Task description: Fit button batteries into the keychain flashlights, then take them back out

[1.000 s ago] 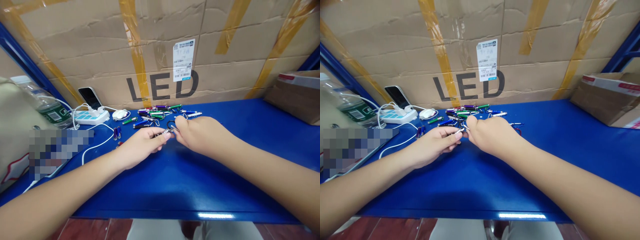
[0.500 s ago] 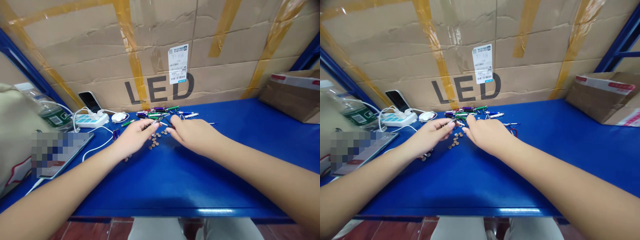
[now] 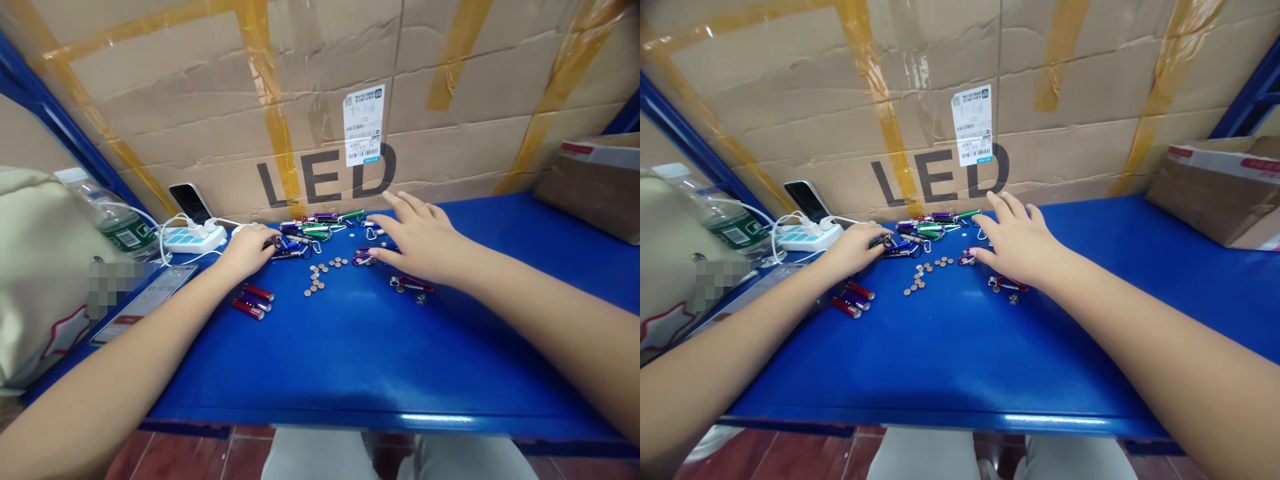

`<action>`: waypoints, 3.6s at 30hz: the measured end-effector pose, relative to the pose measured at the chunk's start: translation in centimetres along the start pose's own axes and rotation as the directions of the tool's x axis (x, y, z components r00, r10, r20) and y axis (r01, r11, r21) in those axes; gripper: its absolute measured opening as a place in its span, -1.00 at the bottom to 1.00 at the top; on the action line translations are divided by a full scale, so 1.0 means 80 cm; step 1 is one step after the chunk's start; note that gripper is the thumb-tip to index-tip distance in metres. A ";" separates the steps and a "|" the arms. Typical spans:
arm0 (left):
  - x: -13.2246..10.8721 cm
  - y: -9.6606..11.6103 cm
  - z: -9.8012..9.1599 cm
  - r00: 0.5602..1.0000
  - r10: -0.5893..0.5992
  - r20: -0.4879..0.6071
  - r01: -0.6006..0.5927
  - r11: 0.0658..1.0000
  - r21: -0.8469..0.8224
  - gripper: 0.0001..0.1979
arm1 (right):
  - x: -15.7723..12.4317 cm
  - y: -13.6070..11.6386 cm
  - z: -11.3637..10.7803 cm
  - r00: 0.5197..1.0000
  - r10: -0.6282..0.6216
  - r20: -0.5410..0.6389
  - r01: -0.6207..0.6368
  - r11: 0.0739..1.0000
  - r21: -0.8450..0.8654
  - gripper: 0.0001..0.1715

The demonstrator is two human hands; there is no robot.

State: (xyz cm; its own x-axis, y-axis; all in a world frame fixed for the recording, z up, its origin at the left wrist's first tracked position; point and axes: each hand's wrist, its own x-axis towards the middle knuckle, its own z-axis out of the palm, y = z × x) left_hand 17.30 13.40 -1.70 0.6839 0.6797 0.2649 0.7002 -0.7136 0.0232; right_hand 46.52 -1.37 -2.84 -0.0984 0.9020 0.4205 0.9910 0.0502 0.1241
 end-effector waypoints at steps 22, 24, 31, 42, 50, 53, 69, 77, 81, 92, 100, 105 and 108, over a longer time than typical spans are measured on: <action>-0.033 0.041 -0.062 0.900 0.248 0.359 -0.120 0.931 -0.344 -0.75 | -0.004 -0.023 0.005 0.947 -0.277 0.164 0.242 0.949 0.204 -0.44; -0.034 0.050 -0.061 0.921 0.289 0.262 -0.176 0.907 -0.382 -0.73 | -0.003 -0.027 0.003 0.942 -0.291 0.167 0.256 0.945 0.203 -0.53; -0.041 0.082 -0.048 0.954 0.262 0.144 -0.152 0.841 -0.520 -0.77 | 0.002 -0.033 0.005 0.973 -0.226 0.042 0.216 0.963 0.163 -0.78; -0.043 0.098 -0.032 0.965 0.232 0.120 -0.094 0.737 -0.669 -0.79 | 0.000 -0.042 0.013 0.978 -0.184 0.097 0.144 0.935 0.326 -0.77; -0.045 0.099 -0.023 0.970 0.216 0.110 -0.074 0.696 -0.715 -0.79 | 0.002 -0.044 -0.004 0.963 -0.215 -0.164 0.269 0.817 0.511 -0.86; -0.046 0.101 -0.018 0.969 0.237 0.062 -0.115 0.663 -0.740 -0.80 | -0.001 -0.050 -0.021 0.928 -0.212 -0.307 0.360 0.723 0.589 -0.90; -0.048 0.105 -0.012 0.894 0.362 -0.263 -0.447 0.746 -0.493 -0.88 | -0.004 -0.064 -0.019 0.850 -0.285 -0.443 0.517 0.609 0.601 -0.91; -0.048 0.103 -0.012 0.860 0.393 -0.325 -0.506 0.742 -0.440 -0.88 | -0.005 -0.063 -0.019 0.871 -0.280 -0.404 0.486 0.617 0.619 -0.86; -0.047 0.102 -0.011 0.827 0.419 -0.374 -0.551 0.733 -0.398 -0.89 | 0.001 -0.055 -0.013 0.889 -0.187 -0.418 0.427 0.670 0.607 -0.84; -0.045 0.099 -0.012 0.847 0.349 -0.400 -0.493 0.796 -0.350 -0.87 | 0.003 -0.044 0.004 0.889 -0.243 -0.388 0.404 0.815 0.416 -0.74; -0.044 0.098 -0.010 0.819 0.384 -0.427 -0.531 0.790 -0.308 -0.92 | -0.009 -0.069 -0.016 0.746 -0.412 -0.523 0.581 0.787 0.208 -0.81; -0.044 0.096 -0.008 0.806 0.391 -0.444 -0.540 0.794 -0.280 -0.91 | -0.009 -0.073 -0.011 0.742 -0.390 -0.546 0.563 0.804 0.191 -0.82; -0.043 0.096 -0.009 0.796 0.403 -0.451 -0.549 0.795 -0.258 -0.92 | -0.009 -0.073 -0.014 0.726 -0.370 -0.579 0.555 0.813 0.177 -0.84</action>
State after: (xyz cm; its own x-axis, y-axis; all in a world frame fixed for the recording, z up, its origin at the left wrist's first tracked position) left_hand 20.17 5.42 -1.76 0.7346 0.1772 0.6549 0.1289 -0.9842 0.1217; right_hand 40.68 -2.80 -2.90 -0.4907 0.3880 0.7802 0.7667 0.6177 0.1751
